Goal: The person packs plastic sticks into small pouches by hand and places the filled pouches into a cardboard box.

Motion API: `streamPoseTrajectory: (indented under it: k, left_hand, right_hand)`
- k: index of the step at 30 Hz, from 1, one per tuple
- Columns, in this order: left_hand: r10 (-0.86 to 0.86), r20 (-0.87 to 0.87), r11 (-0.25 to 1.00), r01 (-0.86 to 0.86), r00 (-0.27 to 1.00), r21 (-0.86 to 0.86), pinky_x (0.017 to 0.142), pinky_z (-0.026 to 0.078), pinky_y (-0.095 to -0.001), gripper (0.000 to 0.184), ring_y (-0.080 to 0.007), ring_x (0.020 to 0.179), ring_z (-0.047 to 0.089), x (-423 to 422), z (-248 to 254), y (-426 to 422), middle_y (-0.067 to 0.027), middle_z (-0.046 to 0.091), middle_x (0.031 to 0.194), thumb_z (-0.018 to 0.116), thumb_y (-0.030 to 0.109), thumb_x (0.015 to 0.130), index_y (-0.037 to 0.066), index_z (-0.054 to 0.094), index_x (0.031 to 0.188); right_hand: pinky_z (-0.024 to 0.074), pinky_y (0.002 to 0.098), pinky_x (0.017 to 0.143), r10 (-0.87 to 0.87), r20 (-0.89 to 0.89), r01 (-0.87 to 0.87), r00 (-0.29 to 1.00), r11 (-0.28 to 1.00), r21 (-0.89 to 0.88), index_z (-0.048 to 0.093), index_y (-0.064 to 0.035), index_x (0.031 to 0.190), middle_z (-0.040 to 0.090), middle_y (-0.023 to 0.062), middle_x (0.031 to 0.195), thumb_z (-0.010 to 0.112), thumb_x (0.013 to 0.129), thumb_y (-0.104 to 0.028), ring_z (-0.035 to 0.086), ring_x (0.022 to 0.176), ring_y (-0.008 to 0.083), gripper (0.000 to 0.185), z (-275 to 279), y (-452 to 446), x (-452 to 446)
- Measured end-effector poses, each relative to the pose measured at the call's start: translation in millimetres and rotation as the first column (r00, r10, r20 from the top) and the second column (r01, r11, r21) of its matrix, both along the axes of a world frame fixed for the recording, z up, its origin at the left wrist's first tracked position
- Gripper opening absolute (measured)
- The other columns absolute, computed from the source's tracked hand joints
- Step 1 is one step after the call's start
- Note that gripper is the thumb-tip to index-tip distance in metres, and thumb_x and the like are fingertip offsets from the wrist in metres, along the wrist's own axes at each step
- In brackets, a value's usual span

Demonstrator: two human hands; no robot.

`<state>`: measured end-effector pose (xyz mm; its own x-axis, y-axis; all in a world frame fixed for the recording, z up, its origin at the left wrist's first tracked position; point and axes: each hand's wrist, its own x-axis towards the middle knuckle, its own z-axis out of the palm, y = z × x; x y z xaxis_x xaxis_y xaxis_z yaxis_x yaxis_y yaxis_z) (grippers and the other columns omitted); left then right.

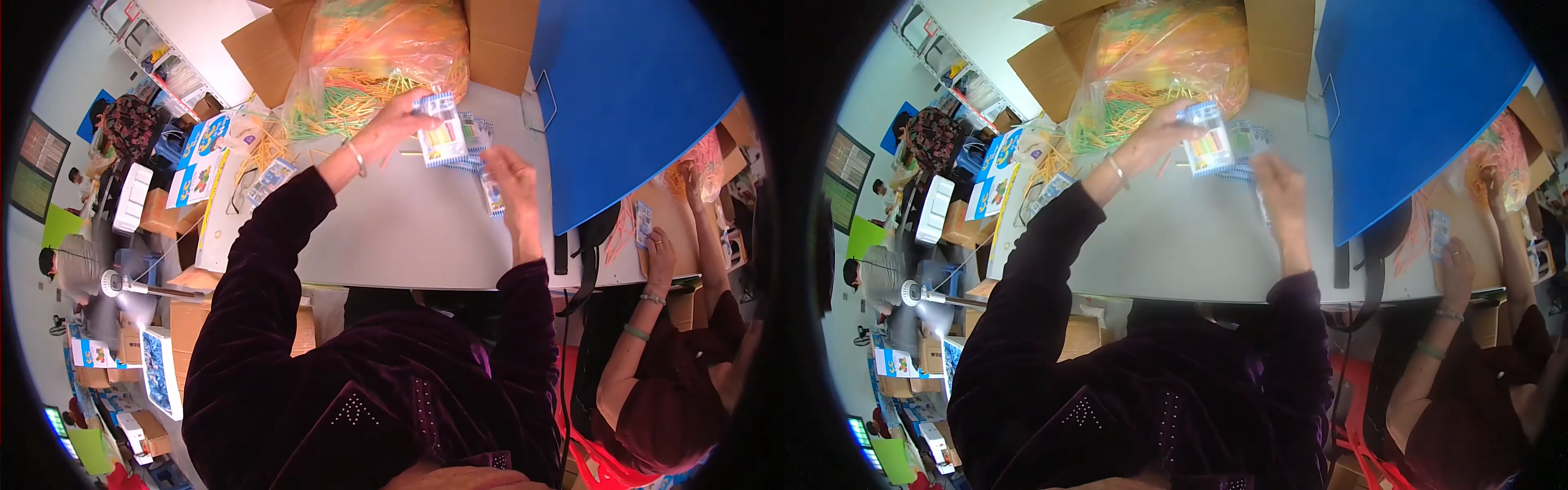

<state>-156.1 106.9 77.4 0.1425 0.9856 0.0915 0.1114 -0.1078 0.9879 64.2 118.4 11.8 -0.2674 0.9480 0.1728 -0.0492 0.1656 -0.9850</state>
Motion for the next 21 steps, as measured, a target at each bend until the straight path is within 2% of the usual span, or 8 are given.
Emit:
streamPoseTrajectory:
  k: [3, 5, 8, 9, 10, 14, 16, 21]
  left_hand:
    - [-0.03, 0.01, 0.998, 0.029, 1.0, 0.052, 0.073, 0.048, -0.0261, 0.035, -0.0139, 0.087, 0.059, 7.4, -17.0, 39.6, -0.0057, 0.061, 0.094, 0.065, 0.005, 0.075, 0.0, 0.053, 0.108]
    - [0.009, -0.139, 0.992, 0.009, 0.99, 0.129, 0.074, 0.047, -0.0258, 0.037, -0.015, 0.089, 0.058, 10.4, -40.3, 65.9, -0.0062, 0.06, 0.095, 0.068, 0.005, 0.072, -0.001, 0.053, 0.106]
    - [0.189, -0.425, 0.922, -0.012, 0.885, 0.386, 0.091, 0.042, -0.0318, 0.055, -0.0252, 0.107, 0.051, 13.2, -80.6, 85.0, -0.0166, 0.053, 0.111, 0.07, 0.009, 0.068, -0.001, 0.044, 0.116]
    - [0.32, -0.478, 0.857, -0.035, 0.818, 0.514, 0.096, 0.038, -0.034, 0.063, -0.029, 0.113, 0.047, 13.9, -90.6, 86.7, -0.0203, 0.05, 0.117, 0.07, 0.011, 0.067, -0.001, 0.04, 0.121]
    - [0.351, -0.54, 0.896, -0.107, 0.765, 0.431, 0.101, 0.033, -0.0363, 0.079, -0.0344, 0.12, 0.039, 12.6, -91.7, 83.9, -0.0242, 0.044, 0.123, 0.072, 0.017, 0.066, 0.0, 0.029, 0.129]
    - [0.422, -0.454, 0.888, -0.255, 0.785, 0.384, 0.1, 0.034, -0.0358, 0.086, -0.0358, 0.119, 0.04, 18.1, -90.7, 59.5, -0.0259, 0.044, 0.123, 0.073, 0.021, 0.065, -0.003, 0.024, 0.132]
    - [0.311, -0.474, 0.947, -0.31, 0.824, 0.081, 0.1, 0.034, -0.0357, 0.093, -0.0375, 0.119, 0.04, 21.2, -81.4, 55.2, -0.0281, 0.042, 0.125, 0.074, 0.024, 0.065, -0.006, 0.019, 0.133]
    - [0.25, -0.465, 0.968, -0.214, 0.849, 0.13, 0.089, 0.04, -0.032, 0.091, -0.0256, 0.111, 0.044, 14.7, -93.8, 76.0, -0.0217, 0.039, 0.125, 0.07, 0.014, 0.066, -0.003, 0.016, 0.137]
  right_hand:
    - [0.0433, 0.0277, 0.063, -0.19, 0.028, 0.187, 0.981, 0.977, 0.1, 0.064, 0.0005, 0.09, 0.062, 0.0065, 0.073, 0.058, 0.085, -0.026, 0.053, 0.066, 0.0122, 0.028, 1.0, 35.2, 3.9]
    - [0.0435, 0.0291, 0.062, -0.247, 0.055, 0.232, 0.967, 0.953, 0.194, 0.064, 0.0005, 0.088, 0.062, 0.0087, 0.073, 0.058, 0.085, -0.028, 0.055, 0.065, 0.0153, 0.029, -14.2, 65.2, 0.6]
    - [0.0448, 0.0371, 0.067, -0.265, 0.358, 0.187, 0.895, 0.953, 0.237, 0.063, -0.0004, 0.084, 0.064, 0.0154, 0.08, 0.056, 0.084, -0.038, 0.059, 0.073, 0.027, 0.038, -50.9, 92.3, -9.1]
    - [0.0441, 0.0336, 0.067, -0.42, 0.581, 0.189, 0.697, 0.889, 0.417, 0.063, -0.0016, 0.089, 0.063, 0.0134, 0.083, 0.055, 0.085, -0.035, 0.059, 0.078, 0.0246, 0.034, -59.4, 91.5, -15.3]
    - [0.0435, 0.0301, 0.067, -0.572, 0.703, 0.128, 0.423, 0.806, 0.578, 0.062, -0.0027, 0.093, 0.062, 0.0113, 0.086, 0.054, 0.087, -0.032, 0.058, 0.082, 0.0223, 0.031, -56.4, 87.2, -22.2]
    - [0.0443, 0.0399, 0.072, -0.421, 0.729, 0.253, 0.539, 0.907, 0.337, 0.063, -0.0064, 0.095, 0.061, 0.0177, 0.091, 0.052, 0.085, -0.043, 0.056, 0.089, 0.0337, 0.039, -26.3, 74.3, -34.8]
    - [0.0435, 0.0435, 0.076, -0.347, 0.701, 0.216, 0.623, 0.938, 0.272, 0.062, -0.0063, 0.095, 0.06, 0.0183, 0.094, 0.053, 0.079, -0.054, 0.055, 0.094, 0.0352, 0.052, -25.9, 78.7, -36.6]
    - [0.0445, 0.037, 0.078, -0.244, 0.695, 0.155, 0.677, 0.97, 0.189, 0.061, 0.0017, 0.091, 0.061, 0.0201, 0.095, 0.062, 0.072, -0.052, 0.057, 0.095, 0.0335, 0.057, -32.0, 94.8, -42.6]
